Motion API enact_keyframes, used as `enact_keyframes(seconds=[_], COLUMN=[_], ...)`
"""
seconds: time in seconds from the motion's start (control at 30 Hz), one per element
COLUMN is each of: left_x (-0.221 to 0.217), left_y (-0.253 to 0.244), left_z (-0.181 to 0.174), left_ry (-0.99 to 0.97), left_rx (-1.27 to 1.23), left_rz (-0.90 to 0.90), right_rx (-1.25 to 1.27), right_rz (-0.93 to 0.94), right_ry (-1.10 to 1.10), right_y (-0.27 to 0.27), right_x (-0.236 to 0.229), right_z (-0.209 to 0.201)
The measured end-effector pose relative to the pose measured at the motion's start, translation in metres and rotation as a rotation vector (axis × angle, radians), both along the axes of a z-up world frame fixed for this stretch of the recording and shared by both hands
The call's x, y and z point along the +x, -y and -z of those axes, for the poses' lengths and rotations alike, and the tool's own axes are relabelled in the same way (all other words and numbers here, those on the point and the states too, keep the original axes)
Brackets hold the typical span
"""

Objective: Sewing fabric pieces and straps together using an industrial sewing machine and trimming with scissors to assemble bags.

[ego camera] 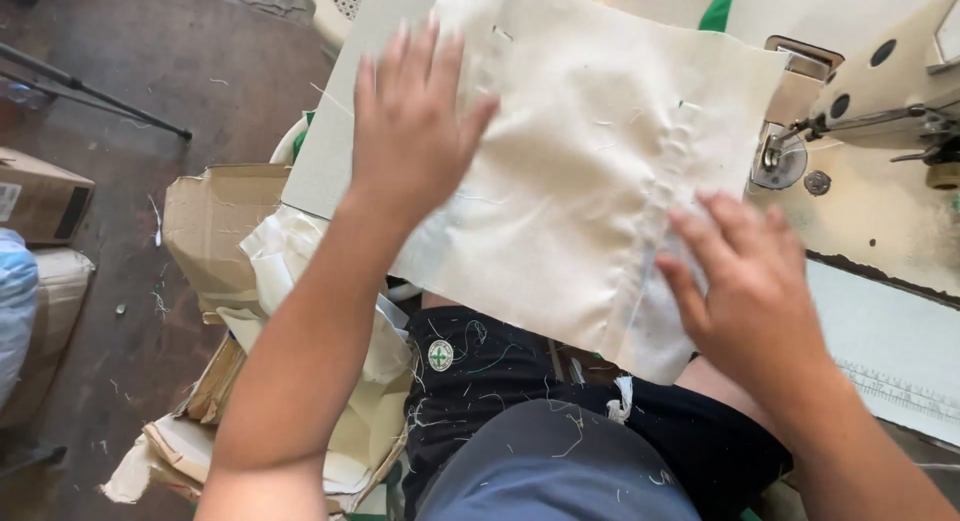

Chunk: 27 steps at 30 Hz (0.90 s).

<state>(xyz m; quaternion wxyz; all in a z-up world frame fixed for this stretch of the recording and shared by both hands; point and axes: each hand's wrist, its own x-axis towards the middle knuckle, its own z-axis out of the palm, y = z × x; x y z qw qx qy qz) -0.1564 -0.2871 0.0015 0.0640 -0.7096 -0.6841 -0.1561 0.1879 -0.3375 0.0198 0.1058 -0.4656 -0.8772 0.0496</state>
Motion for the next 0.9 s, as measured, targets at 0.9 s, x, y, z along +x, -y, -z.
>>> enact_keyframes(seconds=[0.9], left_x=[-0.004], left_y=[-0.137], left_z=[0.014], left_ry=[0.149], left_rx=[-0.332], left_rz=[0.078], right_rx=[-0.324], right_rz=[0.55], right_ry=[0.071], right_y=[-0.168], right_x=[-0.083], right_z=[0.009])
